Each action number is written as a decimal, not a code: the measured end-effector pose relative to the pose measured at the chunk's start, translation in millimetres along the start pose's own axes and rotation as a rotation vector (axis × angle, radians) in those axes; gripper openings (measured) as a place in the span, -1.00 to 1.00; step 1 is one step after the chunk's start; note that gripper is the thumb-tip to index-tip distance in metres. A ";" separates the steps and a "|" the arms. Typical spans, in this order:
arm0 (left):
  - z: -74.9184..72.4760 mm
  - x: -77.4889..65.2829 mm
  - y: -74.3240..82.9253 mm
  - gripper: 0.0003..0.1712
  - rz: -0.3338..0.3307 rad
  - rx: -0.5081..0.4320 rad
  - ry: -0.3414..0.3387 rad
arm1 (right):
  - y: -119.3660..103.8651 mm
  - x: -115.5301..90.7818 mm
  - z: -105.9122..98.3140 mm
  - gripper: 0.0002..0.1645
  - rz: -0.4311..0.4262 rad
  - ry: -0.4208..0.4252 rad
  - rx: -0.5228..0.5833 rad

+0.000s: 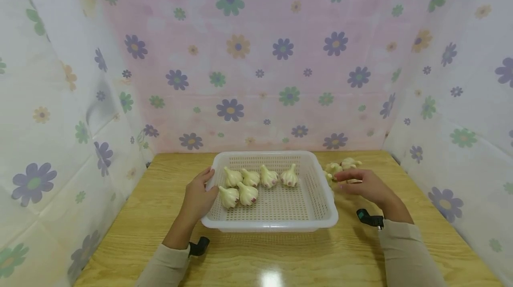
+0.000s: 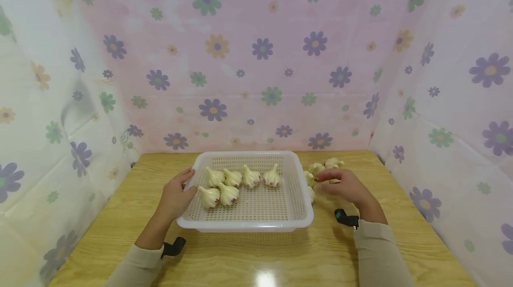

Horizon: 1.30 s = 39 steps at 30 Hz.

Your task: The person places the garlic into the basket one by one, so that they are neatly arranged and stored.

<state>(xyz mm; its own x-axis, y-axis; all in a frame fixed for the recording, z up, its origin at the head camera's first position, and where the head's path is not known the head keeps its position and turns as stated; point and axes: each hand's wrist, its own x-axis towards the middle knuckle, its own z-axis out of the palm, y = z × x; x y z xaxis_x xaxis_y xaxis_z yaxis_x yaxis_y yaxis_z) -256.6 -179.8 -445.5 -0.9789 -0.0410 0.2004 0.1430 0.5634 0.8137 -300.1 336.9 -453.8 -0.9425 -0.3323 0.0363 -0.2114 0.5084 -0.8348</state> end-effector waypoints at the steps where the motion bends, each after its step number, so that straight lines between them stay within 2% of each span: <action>1: 0.0 -0.3 0.2 -0.29 -0.004 -0.001 -0.001 | 1.7 0.1 0.7 -0.42 0.003 -0.012 0.003; 9: 0.2 0.1 -0.6 -0.29 -0.008 0.015 0.007 | 5.9 1.8 4.5 -0.36 -0.001 -0.065 0.032; 21: 0.6 0.1 0.4 -0.30 -0.003 0.007 0.013 | 6.2 8.5 13.8 -0.41 -0.040 -0.096 0.015; 28: 0.2 0.0 0.4 -0.29 -0.006 0.010 0.019 | 6.2 11.1 18.3 -0.36 -0.063 -0.114 -0.019; 39: -0.1 0.6 -0.7 -0.30 -0.002 0.014 0.008 | 7.2 18.4 24.5 -0.49 -0.106 -0.113 -0.043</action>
<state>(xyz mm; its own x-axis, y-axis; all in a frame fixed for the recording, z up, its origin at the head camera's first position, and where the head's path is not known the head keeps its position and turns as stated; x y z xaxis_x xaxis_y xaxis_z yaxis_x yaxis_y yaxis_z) -257.2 -180.3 -445.8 -0.9779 -0.0483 0.2034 0.1393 0.5750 0.8062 -312.6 314.9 -472.6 -0.8798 -0.4717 0.0587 -0.3209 0.4983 -0.8054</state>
